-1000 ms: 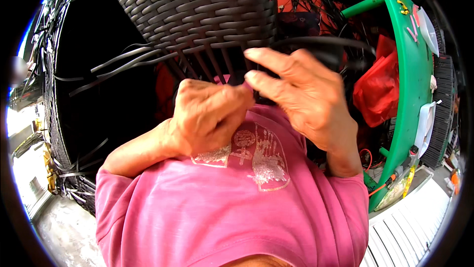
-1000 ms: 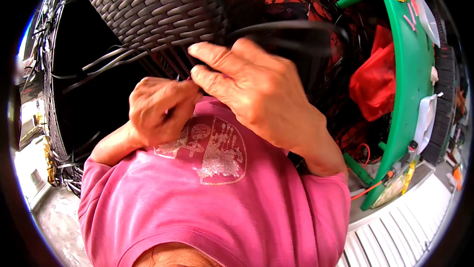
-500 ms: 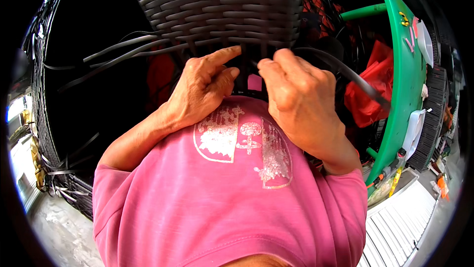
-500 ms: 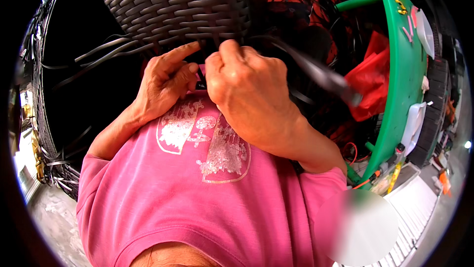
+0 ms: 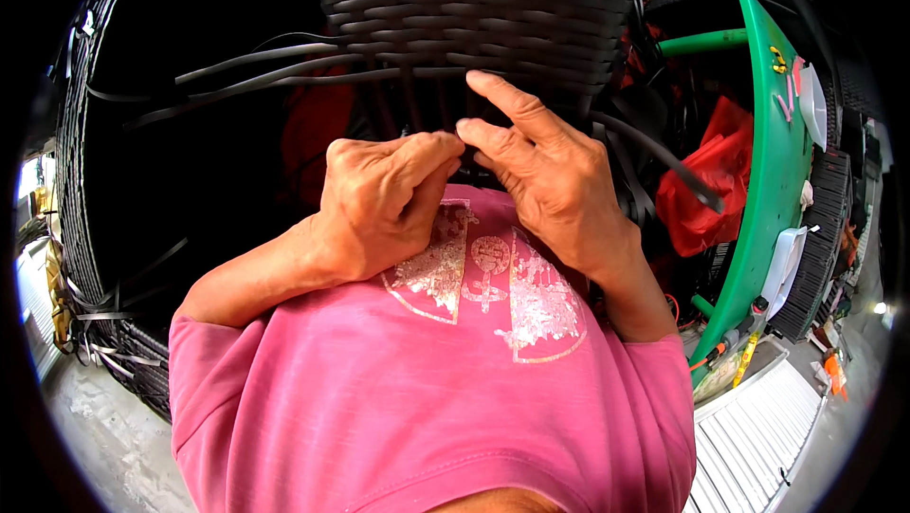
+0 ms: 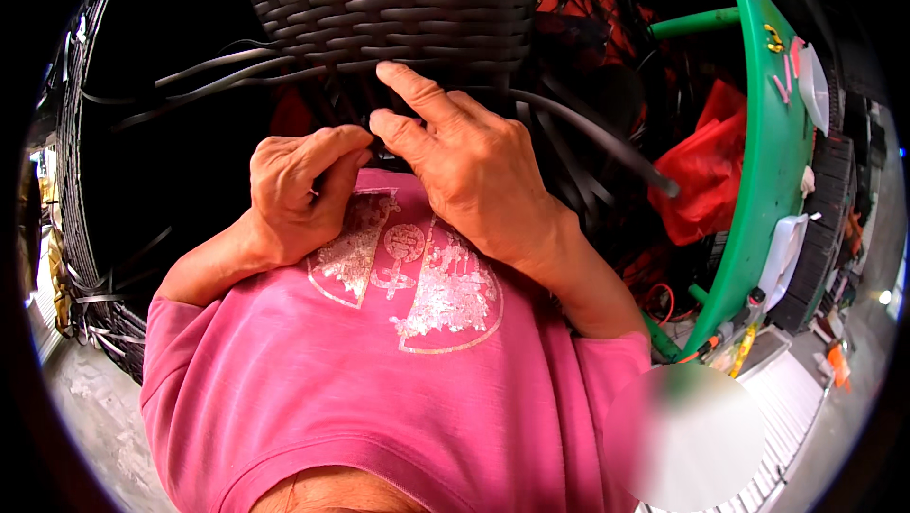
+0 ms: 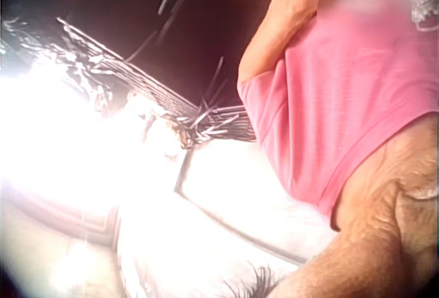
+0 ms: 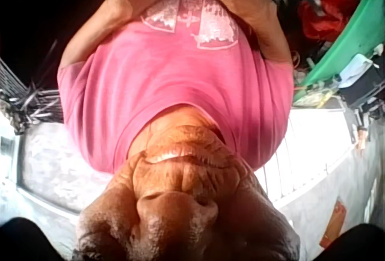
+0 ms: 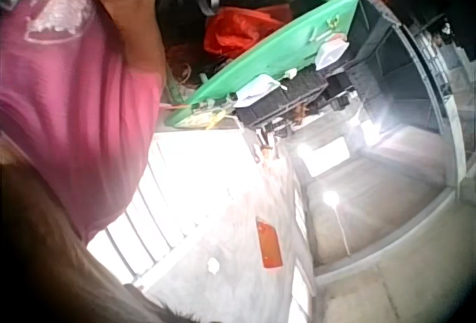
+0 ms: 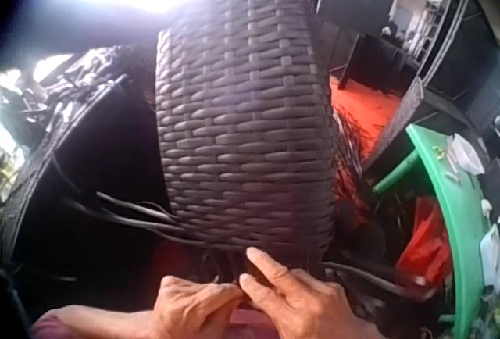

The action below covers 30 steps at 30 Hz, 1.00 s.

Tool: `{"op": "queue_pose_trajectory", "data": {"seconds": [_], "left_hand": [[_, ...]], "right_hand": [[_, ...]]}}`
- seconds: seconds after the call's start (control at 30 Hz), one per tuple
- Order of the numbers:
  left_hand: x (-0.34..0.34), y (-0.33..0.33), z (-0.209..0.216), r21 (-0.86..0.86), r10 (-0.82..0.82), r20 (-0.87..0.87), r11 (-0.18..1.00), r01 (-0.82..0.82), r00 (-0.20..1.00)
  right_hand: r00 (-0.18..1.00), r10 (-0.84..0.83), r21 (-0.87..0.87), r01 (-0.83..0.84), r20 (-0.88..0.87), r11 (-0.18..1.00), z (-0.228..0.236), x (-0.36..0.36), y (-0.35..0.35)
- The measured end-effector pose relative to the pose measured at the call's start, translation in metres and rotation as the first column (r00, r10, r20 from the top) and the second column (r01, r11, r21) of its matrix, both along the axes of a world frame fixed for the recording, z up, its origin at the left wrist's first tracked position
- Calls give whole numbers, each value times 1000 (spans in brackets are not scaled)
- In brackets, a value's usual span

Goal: The person weaves a dark plastic rattan-like material through the frame of a chair by hand, pulling long strips through the structure and tucking the ends to secure them.

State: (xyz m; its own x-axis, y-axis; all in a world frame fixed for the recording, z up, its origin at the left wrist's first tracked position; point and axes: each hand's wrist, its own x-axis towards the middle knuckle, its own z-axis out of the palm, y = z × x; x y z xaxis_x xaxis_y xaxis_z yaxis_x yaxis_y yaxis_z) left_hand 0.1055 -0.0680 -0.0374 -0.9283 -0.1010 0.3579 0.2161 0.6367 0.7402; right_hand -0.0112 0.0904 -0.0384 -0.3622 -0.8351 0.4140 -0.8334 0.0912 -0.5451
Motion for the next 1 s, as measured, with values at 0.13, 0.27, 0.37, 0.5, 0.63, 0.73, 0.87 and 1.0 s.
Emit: {"op": "queue_pose_trajectory", "data": {"seconds": [0.13,0.27,0.37,0.5,0.63,0.73,0.87,1.0], "left_hand": [[8,-12,-5,217,2,124,976,-29,992],[2,-21,-24,284,44,298,950,-133,953],[0,-23,-38,323,-14,273,943,-78,962],[-2,-29,-40,284,-26,328,956,-72,944],[-5,-29,-36,545,-120,459,821,-172,880],[-3,-28,-40,667,-173,438,720,-190,882],[-8,-40,-43,709,-257,461,682,-179,850],[-11,-36,-34,650,-235,515,734,-197,824]], "right_hand": [[977,97,-36,-92,188,995,-3,-3,-8],[993,-99,159,88,61,983,15,12,-13],[986,7,104,-24,167,994,10,5,-13],[974,135,87,-153,183,984,5,-8,-13],[994,84,111,-77,-64,991,-6,2,-19],[982,80,159,-53,-169,986,-8,5,-20],[997,65,76,-62,-41,995,-4,3,-14],[997,-75,32,74,17,997,12,9,-8]]}}
